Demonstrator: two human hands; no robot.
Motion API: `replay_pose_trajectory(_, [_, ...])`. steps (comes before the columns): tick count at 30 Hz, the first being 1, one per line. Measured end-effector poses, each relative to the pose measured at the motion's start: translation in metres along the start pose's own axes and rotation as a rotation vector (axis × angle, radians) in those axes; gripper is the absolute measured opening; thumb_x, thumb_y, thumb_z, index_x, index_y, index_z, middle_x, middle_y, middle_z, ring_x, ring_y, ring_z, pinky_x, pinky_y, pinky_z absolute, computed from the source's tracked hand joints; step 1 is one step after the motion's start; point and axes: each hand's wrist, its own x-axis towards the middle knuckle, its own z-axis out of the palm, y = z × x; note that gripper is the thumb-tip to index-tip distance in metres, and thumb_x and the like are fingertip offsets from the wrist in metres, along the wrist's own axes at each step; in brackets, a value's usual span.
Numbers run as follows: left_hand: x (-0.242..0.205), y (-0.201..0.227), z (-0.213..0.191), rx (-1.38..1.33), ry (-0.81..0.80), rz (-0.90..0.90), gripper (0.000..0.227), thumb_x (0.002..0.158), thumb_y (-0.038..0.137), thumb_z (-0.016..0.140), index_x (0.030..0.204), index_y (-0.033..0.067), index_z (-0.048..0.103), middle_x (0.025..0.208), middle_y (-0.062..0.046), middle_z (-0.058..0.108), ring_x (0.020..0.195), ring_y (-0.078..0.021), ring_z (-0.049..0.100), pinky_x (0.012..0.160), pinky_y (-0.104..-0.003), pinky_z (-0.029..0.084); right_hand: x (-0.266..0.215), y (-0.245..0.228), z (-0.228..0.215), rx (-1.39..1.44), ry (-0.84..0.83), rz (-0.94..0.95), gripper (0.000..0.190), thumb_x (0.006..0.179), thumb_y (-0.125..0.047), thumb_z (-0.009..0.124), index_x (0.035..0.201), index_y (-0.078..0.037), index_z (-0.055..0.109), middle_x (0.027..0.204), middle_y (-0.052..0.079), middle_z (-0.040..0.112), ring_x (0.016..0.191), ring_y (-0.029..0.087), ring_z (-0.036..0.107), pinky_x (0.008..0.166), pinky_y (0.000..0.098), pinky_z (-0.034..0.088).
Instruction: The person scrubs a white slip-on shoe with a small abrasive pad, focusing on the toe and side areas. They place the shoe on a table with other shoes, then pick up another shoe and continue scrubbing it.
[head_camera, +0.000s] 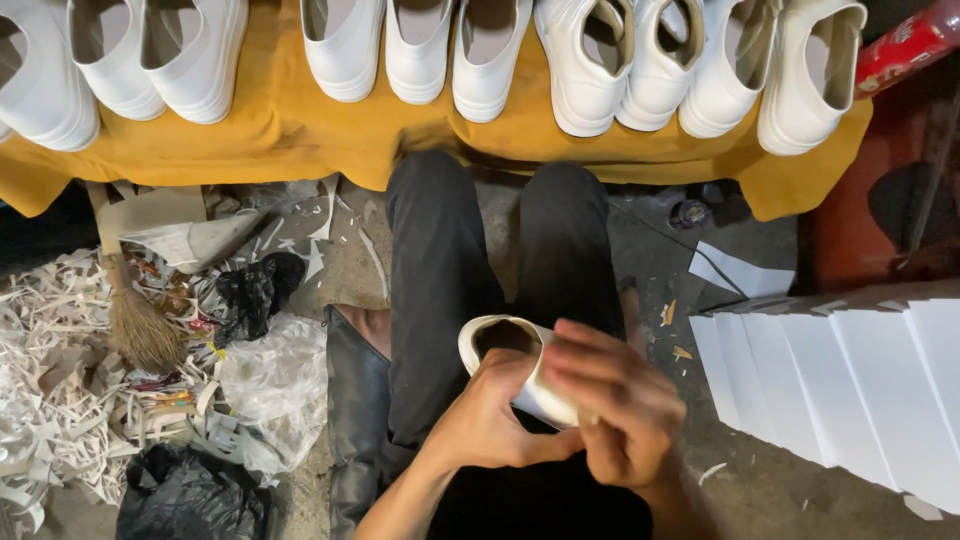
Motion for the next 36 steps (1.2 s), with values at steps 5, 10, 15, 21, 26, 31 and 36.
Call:
replay_pose_trajectory(5, [-0.004,-0.003,-0.005,-0.028,0.037,0.014,0.033,0.073,0.012,0.078,0.078,0.0139,0.046,0.067,0.004,0.043,0.06,-0.0142,0.038,0.058,-0.032,0.032,0.003,0.002,0.013,0.049,0.085,-0.094,0.031,0.094,-0.002,0.041,0.093,-0.001,0.071,0.101,0.013,0.074,0.104,0.037,0.075,0.092,0.0462,0.064])
replay_pose_trajectory(10, [-0.008,-0.01,-0.006,-0.14,0.102,-0.06,0.027,0.076,0.017,0.086,0.089,0.0119,0.064,0.078,0.006,0.063,0.067,-0.0086,0.052,0.063,-0.026,0.043,-0.013,0.021,0.027,0.127,0.341,-0.161,0.023,0.096,-0.003,0.046,0.093,0.001,0.068,0.099,0.017,0.073,0.101,0.034,0.074,0.093,0.0425,0.066])
replay_pose_trajectory(15, [-0.008,-0.007,-0.013,-0.171,0.023,0.026,0.033,0.078,0.02,0.086,0.099,0.0057,0.067,0.088,-0.002,0.069,0.075,-0.0169,0.062,0.073,-0.029,0.05,-0.029,0.03,0.013,0.236,0.224,0.104,0.022,0.096,0.004,0.048,0.102,-0.001,0.069,0.106,0.017,0.075,0.108,0.036,0.077,0.099,0.0419,0.069])
replay_pose_trajectory(21, [-0.019,-0.004,-0.028,-0.159,-0.089,0.07,0.033,0.073,0.023,0.089,0.081,0.0099,0.061,0.071,0.002,0.057,0.064,-0.0156,0.051,0.066,-0.031,0.038,-0.021,0.0,0.015,0.271,0.166,-0.137,0.034,0.1,-0.016,0.042,0.091,-0.003,0.072,0.09,0.01,0.075,0.091,0.031,0.078,0.084,0.0404,0.071])
replay_pose_trajectory(26, [-0.024,0.012,-0.037,-0.161,0.09,0.127,0.049,0.068,0.043,0.086,0.072,0.0096,0.05,0.066,0.0,0.041,0.061,-0.0164,0.036,0.059,-0.032,0.032,0.0,-0.007,0.032,0.486,0.114,0.31,0.022,0.091,0.002,0.048,0.101,0.005,0.068,0.105,0.023,0.074,0.104,0.041,0.076,0.097,0.0469,0.065])
replay_pose_trajectory(31, [-0.055,0.033,-0.055,-0.058,0.047,0.061,0.04,0.076,0.031,0.084,0.069,0.0063,0.053,0.06,-0.003,0.046,0.051,-0.0206,0.041,0.059,-0.035,0.031,-0.006,-0.044,0.041,0.406,-0.043,0.376,0.037,0.107,-0.021,0.04,0.107,0.005,0.066,0.11,0.021,0.074,0.106,0.036,0.072,0.097,0.0434,0.059])
replay_pose_trajectory(36, [-0.082,0.029,-0.068,-0.122,-0.071,0.003,0.046,0.086,0.034,0.077,0.067,0.0059,0.047,0.06,-0.006,0.037,0.055,-0.0243,0.033,0.067,-0.036,0.031,-0.045,-0.013,0.06,0.339,-0.174,0.276,0.046,0.111,-0.03,0.035,0.12,0.0,0.068,0.122,0.015,0.072,0.113,0.033,0.071,0.099,0.0435,0.056])
